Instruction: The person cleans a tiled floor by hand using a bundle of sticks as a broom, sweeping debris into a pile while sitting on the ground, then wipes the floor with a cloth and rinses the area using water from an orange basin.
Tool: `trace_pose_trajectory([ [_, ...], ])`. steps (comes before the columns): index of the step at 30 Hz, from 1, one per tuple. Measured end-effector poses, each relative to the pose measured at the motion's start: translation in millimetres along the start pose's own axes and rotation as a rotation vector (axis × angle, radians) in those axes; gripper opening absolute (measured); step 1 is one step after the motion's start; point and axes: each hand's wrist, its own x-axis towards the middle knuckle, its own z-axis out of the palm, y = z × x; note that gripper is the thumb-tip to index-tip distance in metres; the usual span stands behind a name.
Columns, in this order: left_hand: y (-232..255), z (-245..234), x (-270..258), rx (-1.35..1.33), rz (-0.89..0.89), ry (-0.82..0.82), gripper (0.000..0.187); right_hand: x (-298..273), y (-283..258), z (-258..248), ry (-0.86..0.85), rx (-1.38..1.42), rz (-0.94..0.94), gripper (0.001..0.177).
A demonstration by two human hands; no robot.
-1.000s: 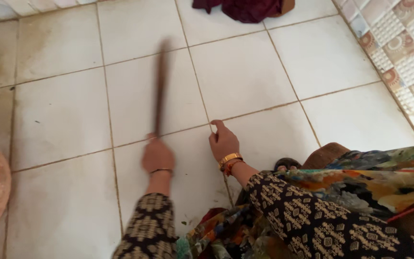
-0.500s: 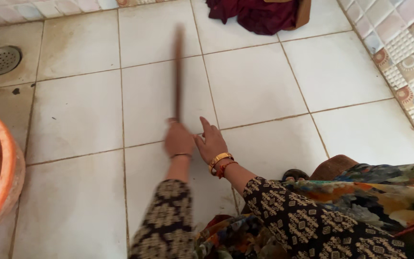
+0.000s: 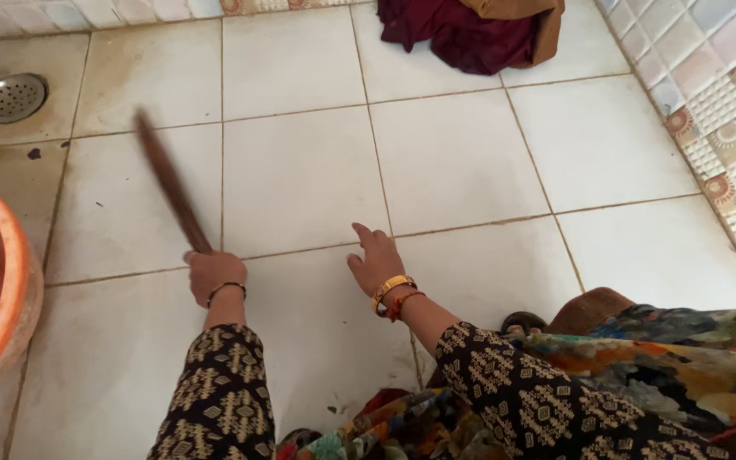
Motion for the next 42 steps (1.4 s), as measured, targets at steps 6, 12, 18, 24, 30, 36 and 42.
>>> trace_pose_trajectory([
  [6,17.7,54.0,-36.2,0.034,0.358,0.151,0.053,-4.2,-4.7,5.1,0.075,0.058,-0.040,0.052],
  [12,54.4,82.0,-115.0,0.187,0.514,-0.162,0.045,3.7,13.1,15.4,0.173,0.088,-0.112,0.047],
  [18,34.6,67.3,-117.0,0.129,0.334,-0.059,0.042,-0.5,17.9,16.2,0.142,0.048,-0.058,0.046],
  [24,9.6,25.1,-55.3,-0.052,0.050,0.073,0.045,-7.1,-8.3,8.2,0.058,0.091,-0.013,0.047],
  [30,20.5,76.0,-38.3,-0.449,0.304,0.256,0.028,9.3,-21.9,-2.6,-0.013,0.083,-0.095,0.053],
  [36,85.9,86.1,-51.4,-1.173,0.206,-0.431,0.031,18.9,-21.2,-9.9,-0.137,0.262,-0.187,0.064],
  [42,115.8,65.4,-76.4,-1.397,0.041,-0.597,0.019,27.4,-20.4,3.8,-0.024,0.937,0.086,0.057],
])
